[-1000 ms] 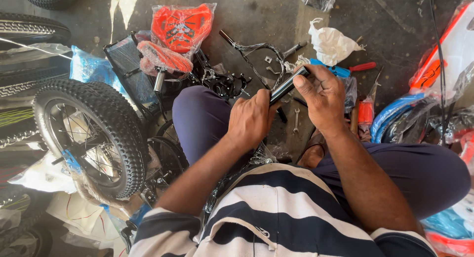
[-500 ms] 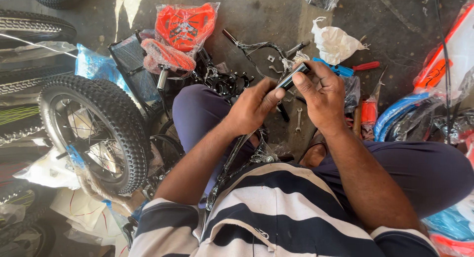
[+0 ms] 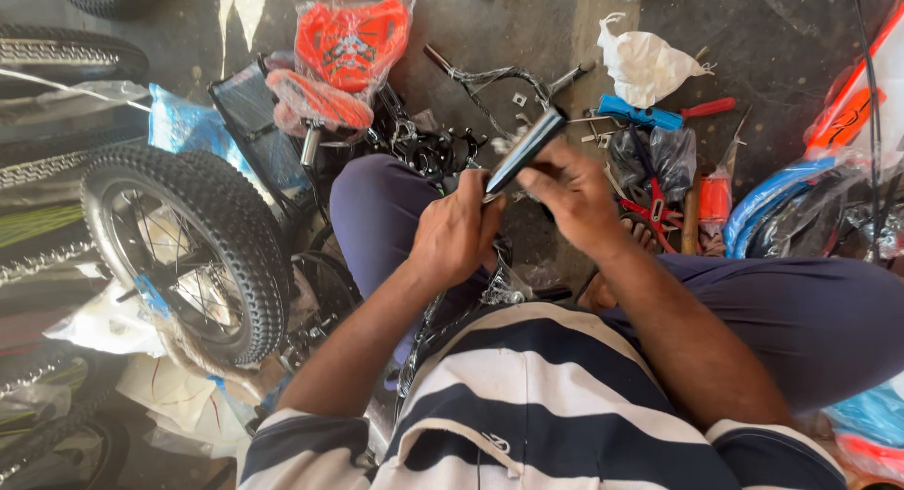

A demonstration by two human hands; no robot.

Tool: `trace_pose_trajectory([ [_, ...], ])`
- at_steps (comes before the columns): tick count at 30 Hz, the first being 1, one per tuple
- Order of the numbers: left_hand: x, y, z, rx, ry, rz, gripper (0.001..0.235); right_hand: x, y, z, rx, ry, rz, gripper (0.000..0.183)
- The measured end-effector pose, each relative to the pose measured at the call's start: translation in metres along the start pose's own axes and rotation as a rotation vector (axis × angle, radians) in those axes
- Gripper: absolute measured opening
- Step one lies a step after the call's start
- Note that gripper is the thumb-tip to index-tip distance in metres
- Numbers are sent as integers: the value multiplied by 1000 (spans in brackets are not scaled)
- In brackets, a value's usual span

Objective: The person sits on the floor and assembles bicycle components, including a handlebar and a blue plastic fender. They use a wrench to tighten bolts on the handlebar stem and manipulate plastic packaging to remove parts.

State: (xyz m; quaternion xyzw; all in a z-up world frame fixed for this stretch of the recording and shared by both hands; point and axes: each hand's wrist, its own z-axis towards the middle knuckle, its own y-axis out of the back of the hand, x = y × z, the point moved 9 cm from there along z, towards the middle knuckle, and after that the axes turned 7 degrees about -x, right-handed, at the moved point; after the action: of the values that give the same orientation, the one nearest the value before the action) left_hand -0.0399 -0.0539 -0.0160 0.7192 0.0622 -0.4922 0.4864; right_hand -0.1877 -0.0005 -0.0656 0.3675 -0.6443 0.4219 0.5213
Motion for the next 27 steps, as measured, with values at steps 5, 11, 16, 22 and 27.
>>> trace_pose_trajectory([
  [5, -2, -1, -2, -3, -65, -64, 30, -6, -25, -9, 75, -15, 162, 21],
  [11, 0, 3, -6, -60, -134, -120, 43, 9, -33, -11, 21, 144, -21, 19],
  [16, -11, 20, -10, -56, -74, -354, 49, 36, -34, -13, -18, 236, -252, 19],
  [22, -23, 25, -10, -157, -196, -194, 52, 51, -29, -17, -114, 327, -370, 11],
  [27, -8, 16, -10, -36, -56, -279, 54, 51, -40, -25, -88, 455, -361, 3],
])
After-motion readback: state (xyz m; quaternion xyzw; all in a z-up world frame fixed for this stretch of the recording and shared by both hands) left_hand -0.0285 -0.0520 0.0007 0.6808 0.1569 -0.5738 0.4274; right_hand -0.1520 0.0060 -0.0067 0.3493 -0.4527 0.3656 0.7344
